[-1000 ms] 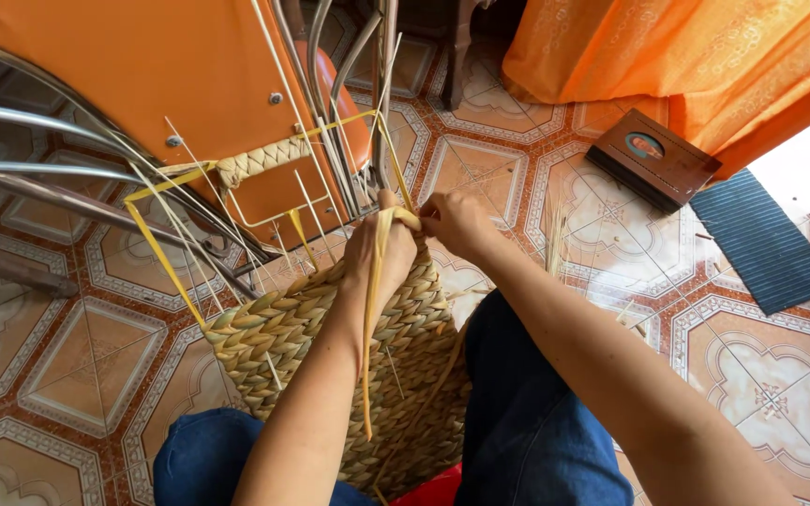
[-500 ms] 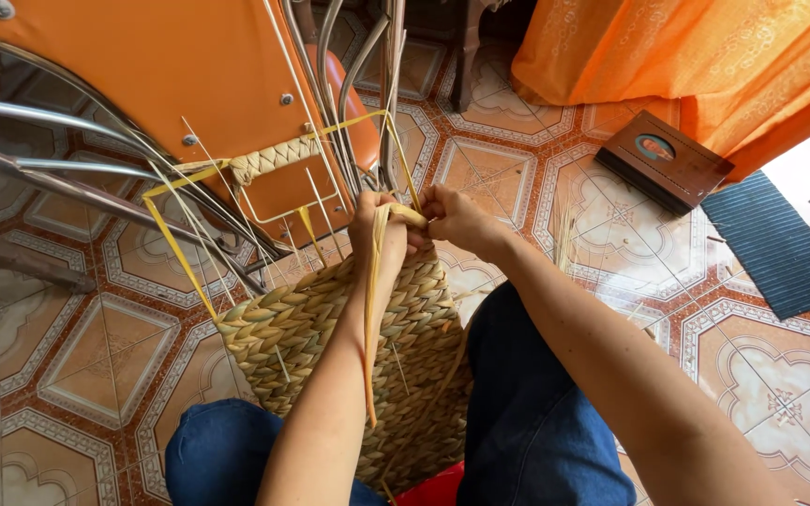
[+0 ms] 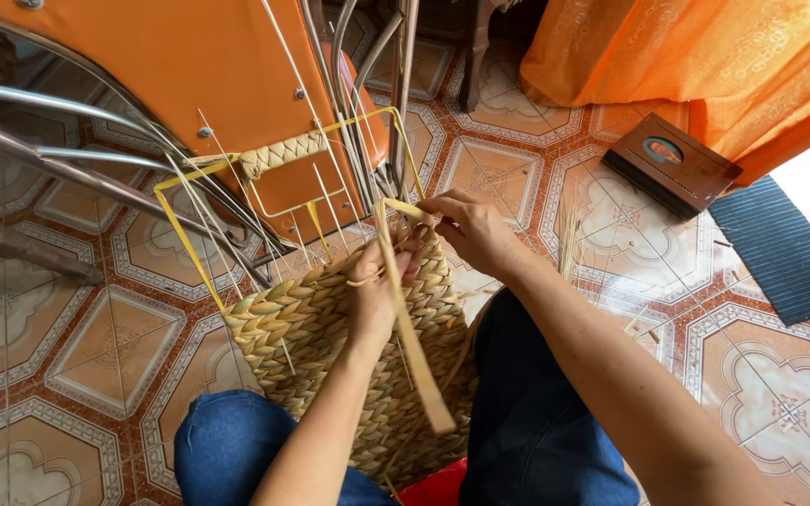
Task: The person sits on the floor weaving a water hyacinth basket on a metal frame, threading and tightening woven strands around the rim and sides by hand. They pull individual strands taut, tuck ends into the weave, and rotate the basket to work around it.
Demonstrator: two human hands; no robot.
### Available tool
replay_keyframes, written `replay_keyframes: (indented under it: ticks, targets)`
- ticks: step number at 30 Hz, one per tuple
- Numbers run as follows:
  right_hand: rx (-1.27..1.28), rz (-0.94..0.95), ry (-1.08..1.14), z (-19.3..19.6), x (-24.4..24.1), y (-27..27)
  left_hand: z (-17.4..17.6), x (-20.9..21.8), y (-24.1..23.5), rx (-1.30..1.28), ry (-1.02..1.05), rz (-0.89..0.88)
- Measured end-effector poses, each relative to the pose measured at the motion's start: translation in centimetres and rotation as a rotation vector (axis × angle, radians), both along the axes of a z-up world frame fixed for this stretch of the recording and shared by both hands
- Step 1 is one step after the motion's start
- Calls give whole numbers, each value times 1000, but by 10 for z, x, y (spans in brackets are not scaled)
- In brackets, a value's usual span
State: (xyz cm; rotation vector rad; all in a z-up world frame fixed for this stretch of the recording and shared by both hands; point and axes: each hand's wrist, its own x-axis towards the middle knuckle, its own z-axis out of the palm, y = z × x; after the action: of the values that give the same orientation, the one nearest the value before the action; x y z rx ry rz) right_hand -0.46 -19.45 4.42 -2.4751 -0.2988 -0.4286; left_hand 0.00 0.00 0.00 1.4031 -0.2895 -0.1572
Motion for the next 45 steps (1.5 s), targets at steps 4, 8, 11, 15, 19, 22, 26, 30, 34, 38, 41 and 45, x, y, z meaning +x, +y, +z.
replay_keyframes:
  ticks: [4,8,11,15,19,22,26,30,34,38,41,45]
  targets:
    - [52,94,-111,1,3,1,2,-12,23,68,30,-63]
    - [87,84,-63,-6,11,2,12,-39,42,587,-643,-35]
    - [59,71,-95,-1,12,7,22,-56,54,826,-961,-73]
    - [59,68,-39,-10,22,12,45,-65,64,904,-995,-182]
    - [111,66,46,-2,28,17,113,-58,66,773,-976,-73]
    - [86,40,110,2,29,21,124,-44,58,731,-997,169]
    - [75,5,86,-9,36,17,98,-11,29,856,-863,192]
    - [221,10,165,-3,31,15,45,48,-1,1061,-263,-90]
    - [413,34,263,-8,35,5,61,60,-12,872,-15,-146]
    - [592,40,378,-6,37,2,57,46,-16,669,-241,25]
    - [502,-34,400,-5,40,8,69,36,-16,492,-415,73]
    - [291,-92,289,-19,42,15,94,19,-8,198,-354,-30]
